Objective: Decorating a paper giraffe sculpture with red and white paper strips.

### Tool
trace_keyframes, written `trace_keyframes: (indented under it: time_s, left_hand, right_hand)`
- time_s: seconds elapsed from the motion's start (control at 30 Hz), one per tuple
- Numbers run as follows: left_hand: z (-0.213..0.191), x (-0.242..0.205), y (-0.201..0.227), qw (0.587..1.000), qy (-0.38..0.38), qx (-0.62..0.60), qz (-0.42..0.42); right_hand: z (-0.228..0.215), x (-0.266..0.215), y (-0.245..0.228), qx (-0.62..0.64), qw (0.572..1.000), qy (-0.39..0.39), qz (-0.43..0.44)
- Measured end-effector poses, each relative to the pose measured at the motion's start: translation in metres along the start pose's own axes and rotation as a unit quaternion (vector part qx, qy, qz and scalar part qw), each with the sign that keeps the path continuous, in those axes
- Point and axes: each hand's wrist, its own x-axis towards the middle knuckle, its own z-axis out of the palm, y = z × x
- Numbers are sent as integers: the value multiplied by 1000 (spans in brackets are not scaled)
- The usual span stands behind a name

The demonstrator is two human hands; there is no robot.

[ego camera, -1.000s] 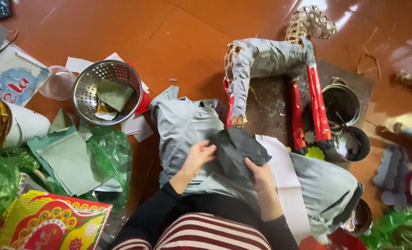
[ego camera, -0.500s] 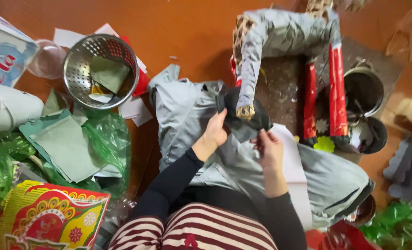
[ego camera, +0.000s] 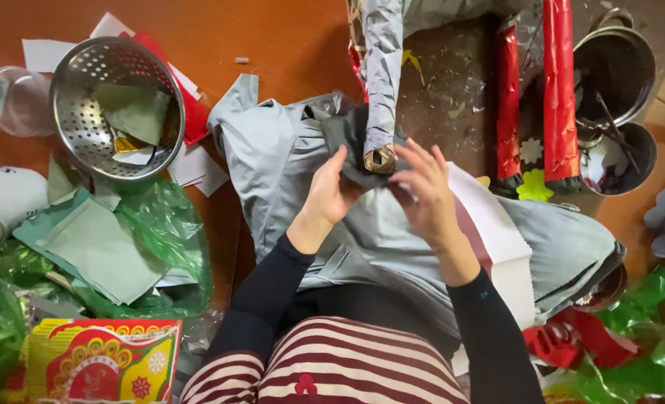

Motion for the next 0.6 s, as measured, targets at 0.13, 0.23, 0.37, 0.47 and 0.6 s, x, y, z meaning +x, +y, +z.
trace_keyframes:
  time_s: [0.13, 0.23, 0.37, 0.47, 0.6]
  left_hand:
    - [15, -19, 0, 996, -53, -30, -65]
    - [7, -18, -20, 984, -100, 124, 83]
    - [5, -9, -36, 978, -26, 167, 123]
    - [11, -4, -40, 979, -25, 154, 133]
    - [7, -4, -47, 987, -12, 89, 133]
  right_hand:
    - [8, 14, 4, 142, 970, 76, 182]
    - [7, 25, -2, 114, 958, 83, 249]
    - [8, 34, -2, 91, 959, 96, 250]
    - [5, 43, -1, 98, 947, 89, 292]
    - [8, 39, 10, 146, 938, 67, 308]
